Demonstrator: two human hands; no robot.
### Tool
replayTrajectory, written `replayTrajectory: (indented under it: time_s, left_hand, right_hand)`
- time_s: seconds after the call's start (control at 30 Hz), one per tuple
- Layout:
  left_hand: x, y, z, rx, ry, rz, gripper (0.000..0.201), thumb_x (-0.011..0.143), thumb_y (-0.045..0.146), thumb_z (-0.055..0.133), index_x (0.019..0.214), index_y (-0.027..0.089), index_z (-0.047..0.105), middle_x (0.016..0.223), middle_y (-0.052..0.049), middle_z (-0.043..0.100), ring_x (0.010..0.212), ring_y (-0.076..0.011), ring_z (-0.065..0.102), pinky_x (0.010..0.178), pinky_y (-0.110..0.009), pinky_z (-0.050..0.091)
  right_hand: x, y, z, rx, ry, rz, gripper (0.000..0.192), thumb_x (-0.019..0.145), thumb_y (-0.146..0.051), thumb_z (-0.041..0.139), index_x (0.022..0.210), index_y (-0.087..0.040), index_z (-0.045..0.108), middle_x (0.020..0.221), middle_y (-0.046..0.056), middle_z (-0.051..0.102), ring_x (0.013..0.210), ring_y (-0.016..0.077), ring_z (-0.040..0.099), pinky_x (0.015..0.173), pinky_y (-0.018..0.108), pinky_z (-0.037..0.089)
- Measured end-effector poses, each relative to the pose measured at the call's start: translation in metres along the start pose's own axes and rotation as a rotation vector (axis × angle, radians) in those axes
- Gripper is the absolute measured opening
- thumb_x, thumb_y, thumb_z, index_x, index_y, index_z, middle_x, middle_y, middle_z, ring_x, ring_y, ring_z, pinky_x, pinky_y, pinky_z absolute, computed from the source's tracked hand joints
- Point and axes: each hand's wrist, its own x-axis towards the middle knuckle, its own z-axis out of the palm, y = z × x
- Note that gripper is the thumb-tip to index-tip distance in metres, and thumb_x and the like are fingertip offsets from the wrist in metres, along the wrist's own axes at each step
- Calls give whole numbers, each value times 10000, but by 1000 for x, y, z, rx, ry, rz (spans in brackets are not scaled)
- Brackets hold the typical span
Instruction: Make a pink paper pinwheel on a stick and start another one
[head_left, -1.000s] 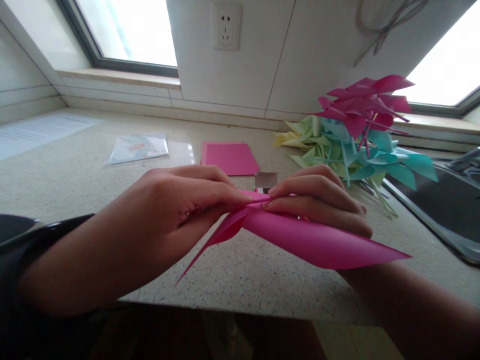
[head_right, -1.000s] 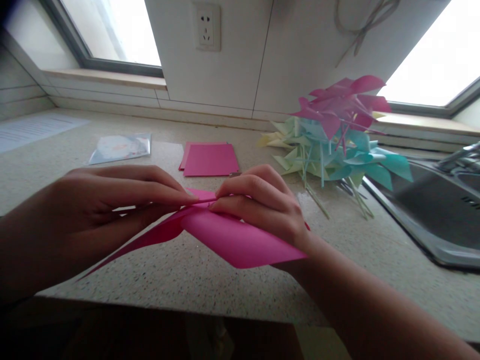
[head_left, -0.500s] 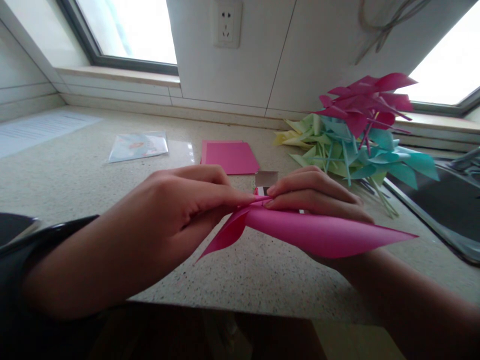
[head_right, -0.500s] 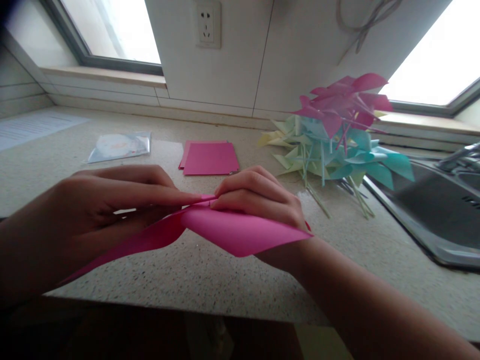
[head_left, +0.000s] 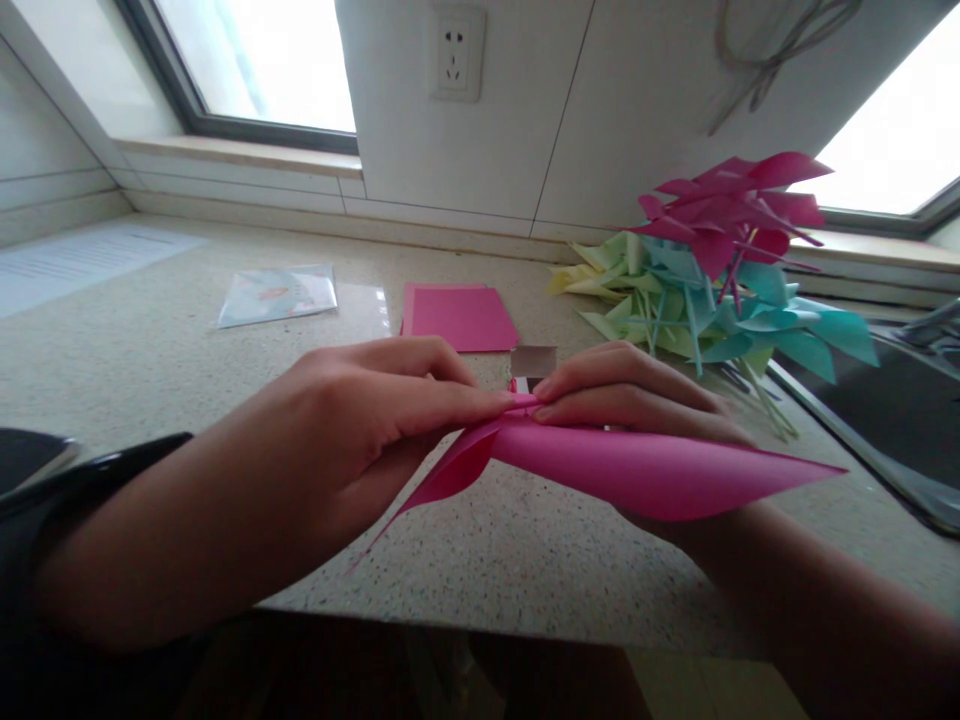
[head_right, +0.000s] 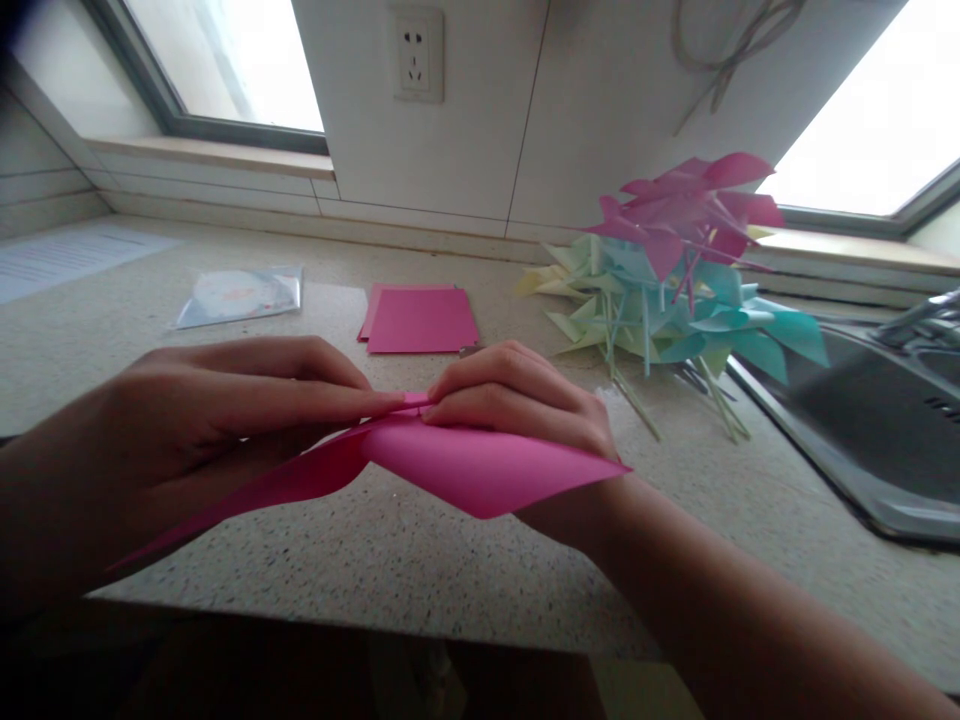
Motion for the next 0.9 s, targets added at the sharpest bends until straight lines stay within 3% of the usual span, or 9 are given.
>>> replayTrajectory:
  time_s: [0.47,0.9]
  left_hand:
    - [-1,0,4,-24,22,14,342,1016,224,523,1311,331,661,1075,-3,682,913,-116,639,793,-184,515]
    - [2,3,2,-36,-25,-1,243,1016,253,527,1144,263,733,1038,-26,699,883,-136,655,752,-201,528]
  right_hand:
    - [0,-2,0,-8,-9,26,162,857,-83,699,994,-167,712,1000,79,710,926,177,696,825,302,576]
    - [-1,-4,3,55,17,103,118,947,-172,612,924,-226,715,942,55,720,849,182,709,707,314,594]
